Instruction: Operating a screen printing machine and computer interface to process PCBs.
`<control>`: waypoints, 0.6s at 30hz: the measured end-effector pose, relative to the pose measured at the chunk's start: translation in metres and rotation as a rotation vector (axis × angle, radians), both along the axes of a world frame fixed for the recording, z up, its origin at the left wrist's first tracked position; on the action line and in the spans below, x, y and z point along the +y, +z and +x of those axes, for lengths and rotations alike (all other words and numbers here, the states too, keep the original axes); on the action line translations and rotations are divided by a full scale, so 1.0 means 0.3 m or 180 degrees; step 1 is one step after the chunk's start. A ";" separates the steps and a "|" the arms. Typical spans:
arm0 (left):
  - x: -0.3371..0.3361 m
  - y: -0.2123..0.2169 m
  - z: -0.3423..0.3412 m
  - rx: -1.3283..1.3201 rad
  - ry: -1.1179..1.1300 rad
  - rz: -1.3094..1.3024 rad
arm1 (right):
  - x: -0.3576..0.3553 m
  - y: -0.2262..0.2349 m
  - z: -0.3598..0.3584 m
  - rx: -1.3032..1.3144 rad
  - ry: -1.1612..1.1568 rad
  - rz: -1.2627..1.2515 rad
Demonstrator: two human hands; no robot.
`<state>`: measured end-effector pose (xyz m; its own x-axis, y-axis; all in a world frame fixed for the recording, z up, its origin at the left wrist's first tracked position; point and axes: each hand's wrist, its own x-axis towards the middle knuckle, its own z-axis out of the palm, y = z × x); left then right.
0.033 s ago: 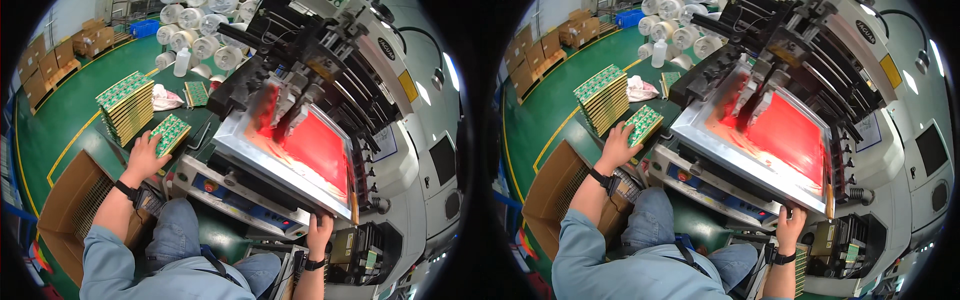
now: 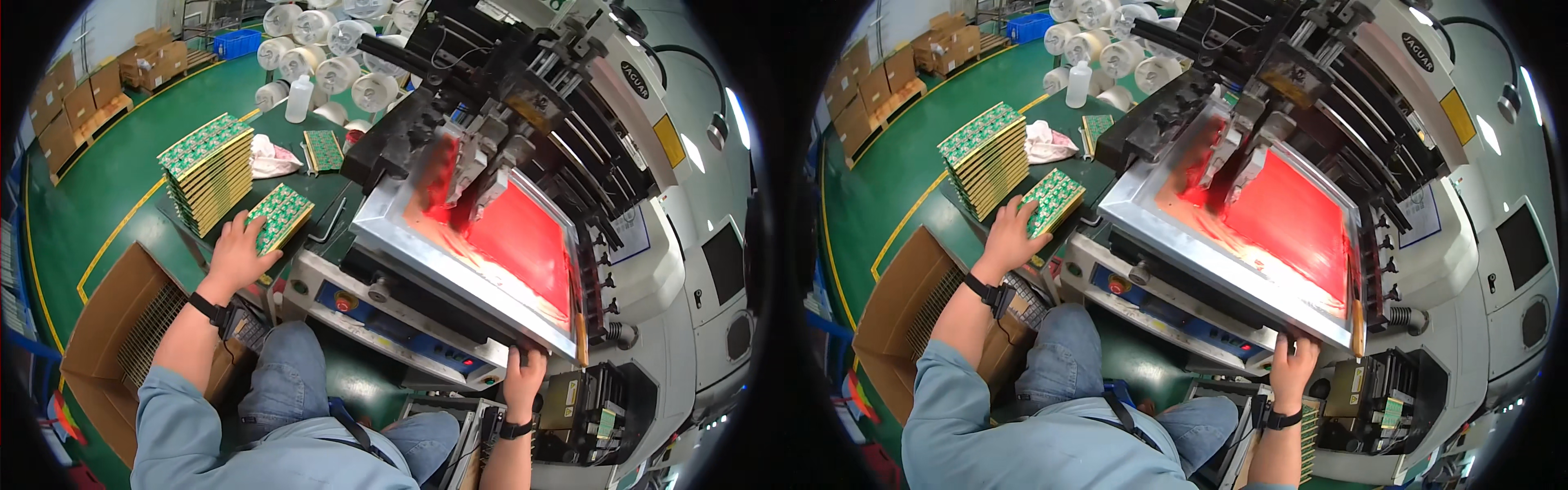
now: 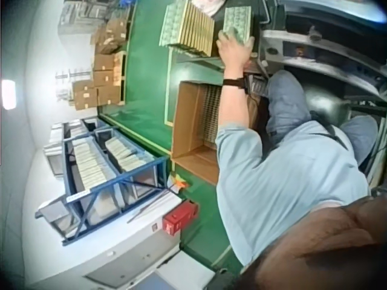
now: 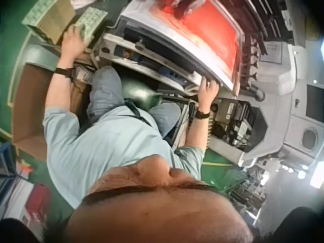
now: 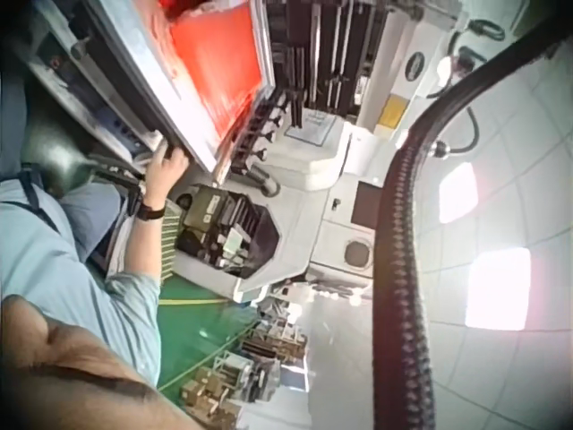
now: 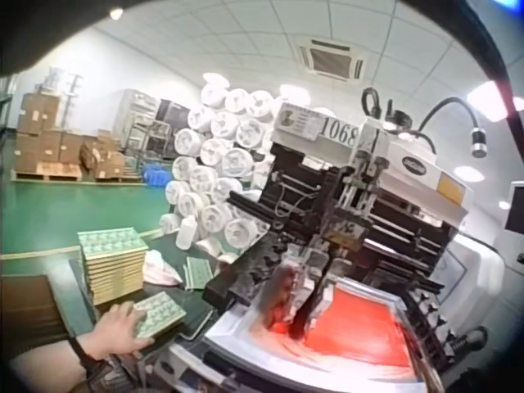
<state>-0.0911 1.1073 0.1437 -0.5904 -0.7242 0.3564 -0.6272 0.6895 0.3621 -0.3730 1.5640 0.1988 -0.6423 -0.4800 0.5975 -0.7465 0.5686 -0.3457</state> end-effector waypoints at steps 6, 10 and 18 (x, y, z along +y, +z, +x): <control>-0.023 -0.049 -0.003 -0.0018 -0.0064 -0.0322 | -0.067 -0.022 -0.129 -0.0201 0.0000 0.0439; -0.036 -0.072 -0.014 -0.0056 -0.0102 -0.0368 | -0.086 -0.040 -0.249 0.0647 -0.0022 0.1301; -0.036 -0.130 -0.024 -0.0124 -0.0151 -0.0401 | -0.130 -0.131 -0.471 0.0822 -0.0118 0.1123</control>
